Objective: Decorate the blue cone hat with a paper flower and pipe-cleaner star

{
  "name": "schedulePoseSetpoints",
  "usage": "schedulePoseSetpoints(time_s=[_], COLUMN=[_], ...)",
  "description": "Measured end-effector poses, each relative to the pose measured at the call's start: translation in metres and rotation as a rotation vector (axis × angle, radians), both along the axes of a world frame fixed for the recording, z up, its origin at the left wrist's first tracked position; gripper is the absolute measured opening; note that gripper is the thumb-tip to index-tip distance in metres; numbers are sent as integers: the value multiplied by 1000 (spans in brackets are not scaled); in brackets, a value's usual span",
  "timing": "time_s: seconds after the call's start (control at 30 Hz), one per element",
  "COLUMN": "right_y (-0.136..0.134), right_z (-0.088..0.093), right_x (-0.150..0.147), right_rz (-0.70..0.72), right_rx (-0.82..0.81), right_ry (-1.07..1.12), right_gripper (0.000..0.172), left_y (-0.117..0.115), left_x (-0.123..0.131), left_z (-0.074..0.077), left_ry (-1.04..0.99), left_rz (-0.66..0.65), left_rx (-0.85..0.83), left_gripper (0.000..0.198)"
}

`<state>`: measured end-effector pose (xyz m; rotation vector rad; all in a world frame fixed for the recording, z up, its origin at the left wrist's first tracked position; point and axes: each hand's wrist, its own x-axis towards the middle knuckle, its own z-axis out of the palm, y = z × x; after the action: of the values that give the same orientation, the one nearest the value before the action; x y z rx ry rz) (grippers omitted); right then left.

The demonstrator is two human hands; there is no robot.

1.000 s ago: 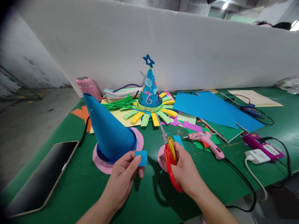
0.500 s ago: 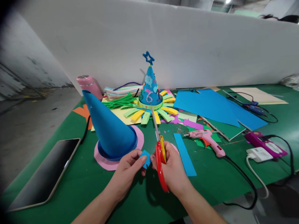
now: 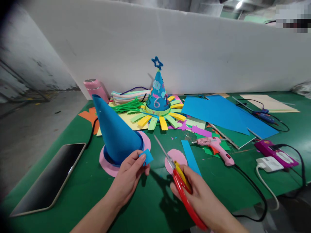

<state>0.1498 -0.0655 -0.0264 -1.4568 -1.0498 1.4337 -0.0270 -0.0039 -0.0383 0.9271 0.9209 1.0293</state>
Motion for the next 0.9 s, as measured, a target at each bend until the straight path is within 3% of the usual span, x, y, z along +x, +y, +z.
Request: schedulePoseSetpoints(time_s=[0.07,0.17,0.33,0.47,0.63,0.9], right_y=[-15,-30,-31,-27,-29,-29], right_z=[-3,-9,-9,-2,1,3], right_x=[15,31,32,19,9,5], right_rz=[-9,90,119,171,45,-10], right_rx=[-74,-139,-151,-187,-200,-224], right_ry=[-86,-184,-281,-241,-135,-21], right_gripper=[43,43,44,37,42,39], left_y=[1,2,2,1,1,2], left_x=[-2,-3,-4,-4,-4,-5], left_z=[2,4,5,4,3,5], left_ry=[0,-6,-26,-66,-74,-91], left_rz=[15,32,38,35,45,54], left_rx=[7,5,0,7,-16,-22], left_gripper=[17,18,16,13,13,13])
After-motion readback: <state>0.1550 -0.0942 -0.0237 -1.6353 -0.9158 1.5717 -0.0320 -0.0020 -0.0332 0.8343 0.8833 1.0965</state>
